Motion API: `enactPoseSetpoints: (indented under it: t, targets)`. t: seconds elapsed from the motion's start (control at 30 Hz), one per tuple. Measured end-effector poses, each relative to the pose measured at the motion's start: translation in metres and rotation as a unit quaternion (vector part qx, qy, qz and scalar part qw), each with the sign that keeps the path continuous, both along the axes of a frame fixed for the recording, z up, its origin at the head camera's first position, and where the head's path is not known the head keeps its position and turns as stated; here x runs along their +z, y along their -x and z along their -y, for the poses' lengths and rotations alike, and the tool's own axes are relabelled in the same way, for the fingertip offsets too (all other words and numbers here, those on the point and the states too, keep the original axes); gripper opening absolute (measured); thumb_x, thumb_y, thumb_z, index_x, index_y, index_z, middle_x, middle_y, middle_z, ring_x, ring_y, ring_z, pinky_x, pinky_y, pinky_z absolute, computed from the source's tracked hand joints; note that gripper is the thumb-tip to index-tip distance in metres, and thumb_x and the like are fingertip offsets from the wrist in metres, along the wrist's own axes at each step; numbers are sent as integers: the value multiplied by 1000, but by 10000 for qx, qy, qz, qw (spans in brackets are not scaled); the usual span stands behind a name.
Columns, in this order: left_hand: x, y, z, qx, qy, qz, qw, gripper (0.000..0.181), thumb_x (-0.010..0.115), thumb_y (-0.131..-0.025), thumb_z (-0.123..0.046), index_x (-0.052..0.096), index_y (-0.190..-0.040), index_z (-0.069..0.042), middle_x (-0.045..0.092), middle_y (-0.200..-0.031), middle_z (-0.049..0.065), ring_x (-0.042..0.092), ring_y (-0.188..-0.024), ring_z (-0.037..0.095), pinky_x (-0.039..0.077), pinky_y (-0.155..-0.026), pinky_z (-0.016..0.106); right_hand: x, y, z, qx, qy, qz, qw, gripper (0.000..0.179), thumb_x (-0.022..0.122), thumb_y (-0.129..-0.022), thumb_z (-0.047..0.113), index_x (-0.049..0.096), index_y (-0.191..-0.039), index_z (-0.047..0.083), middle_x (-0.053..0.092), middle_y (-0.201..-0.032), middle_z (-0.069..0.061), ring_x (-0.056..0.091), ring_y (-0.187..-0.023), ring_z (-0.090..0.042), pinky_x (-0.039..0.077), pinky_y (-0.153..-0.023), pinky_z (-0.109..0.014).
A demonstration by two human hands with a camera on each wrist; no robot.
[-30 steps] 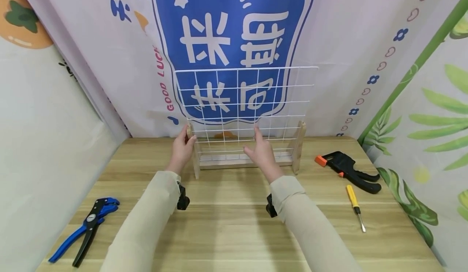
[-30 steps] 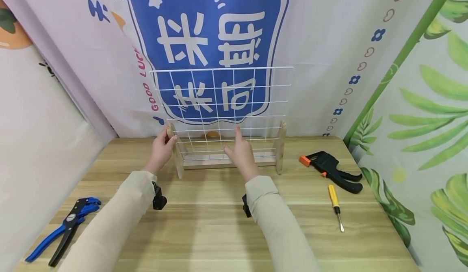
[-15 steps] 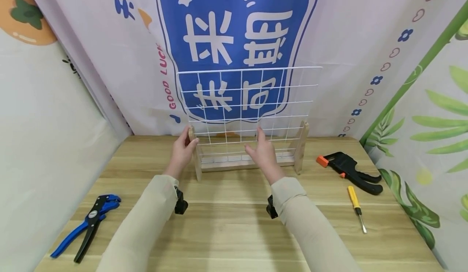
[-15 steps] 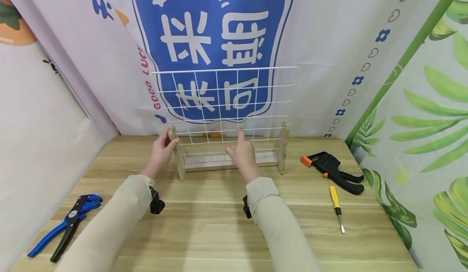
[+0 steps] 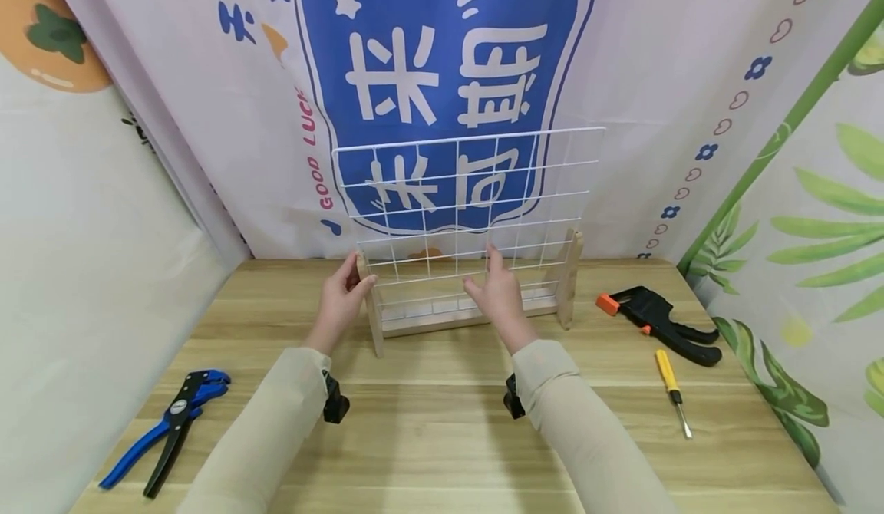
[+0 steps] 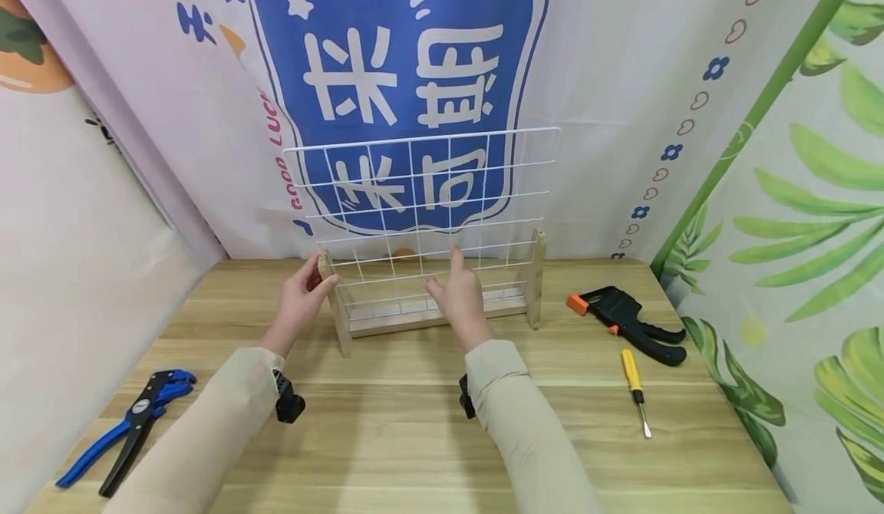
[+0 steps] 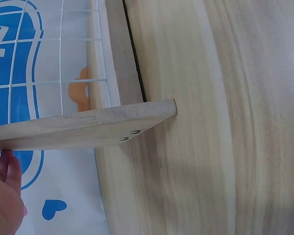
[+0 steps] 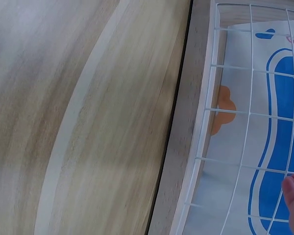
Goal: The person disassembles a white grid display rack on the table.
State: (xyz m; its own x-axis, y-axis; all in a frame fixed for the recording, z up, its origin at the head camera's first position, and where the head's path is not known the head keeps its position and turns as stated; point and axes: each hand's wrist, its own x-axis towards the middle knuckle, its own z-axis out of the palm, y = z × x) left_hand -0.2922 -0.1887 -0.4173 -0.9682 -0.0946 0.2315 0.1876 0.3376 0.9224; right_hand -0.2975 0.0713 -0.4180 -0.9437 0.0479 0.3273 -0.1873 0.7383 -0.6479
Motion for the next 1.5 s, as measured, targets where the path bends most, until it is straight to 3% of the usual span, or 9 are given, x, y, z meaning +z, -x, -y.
enactPoseSetpoints:
  t: [0.13, 0.43, 0.6, 0.8, 0.93, 1.07, 1.5]
  targets:
    - [1, -5, 0, 17, -72, 71, 9999, 60, 63, -87, -7, 36, -140, -3, 54, -126, 25, 56, -108, 26, 47, -80, 6, -1, -1, 0, -43, 25, 17, 10000, 75, 72, -79, 27, 30, -137, 3, 64, -104, -22, 55, -59, -27, 52, -54, -35]
    - [9, -14, -2, -55, -33, 237, 9997, 60, 64, -87, -8, 36, -139, -2, 50, -129, 22, 52, -119, 27, 47, -93, 24, 0, -4, 0, -147, 77, 16, 9999, 72, 72, -78, 32, 35, -131, 3, 63, -95, -21, 60, -67, -32, 55, -57, -38]
    - [9, -17, -4, -85, -44, 298, 9995, 60, 65, -86, -8, 37, -138, -2, 50, -128, 22, 52, -119, 28, 47, -93, 25, 2, -7, -3, -122, 48, 18, 9999, 73, 72, -78, 33, 34, -131, 1, 60, -83, -16, 51, -55, -25, 48, -47, -32]
    - [10, -24, -5, -141, -109, 425, 9989, 62, 67, -85, -7, 36, -138, 0, 50, -128, 23, 52, -118, 30, 47, -92, 23, 10, -10, -8, -5, -52, 449, 9990, 75, 72, -77, 35, 32, -132, 2, 53, -71, -9, 46, -50, -19, 41, -40, -26]
    - [10, -30, -6, -115, -117, 499, 9986, 64, 68, -83, -7, 36, -139, -1, 51, -128, 23, 53, -118, 29, 48, -90, 22, 16, -12, -9, 46, -183, 582, 9981, 65, 73, -76, 37, 37, -118, 4, 48, -64, -5, 46, -50, -20, 40, -40, -27]
    - [8, -38, -8, -74, -151, 520, 9985, 65, 69, -83, -8, 37, -138, -2, 50, -128, 23, 53, -117, 29, 48, -89, 22, 22, -15, -9, 0, -290, 703, 9971, 60, 73, -75, 39, 37, -108, 5, 48, -62, -5, 48, -52, -22, 41, -41, -29]
    - [7, -60, -14, 216, -136, 468, 9986, 64, 71, -81, -8, 42, -136, -2, 52, -125, 21, 55, -114, 26, 50, -85, 21, 36, -16, -13, 106, -307, 1168, 9926, 58, 74, -74, 45, 41, -103, 8, 52, -72, -7, 50, -61, -23, 43, -47, -28]
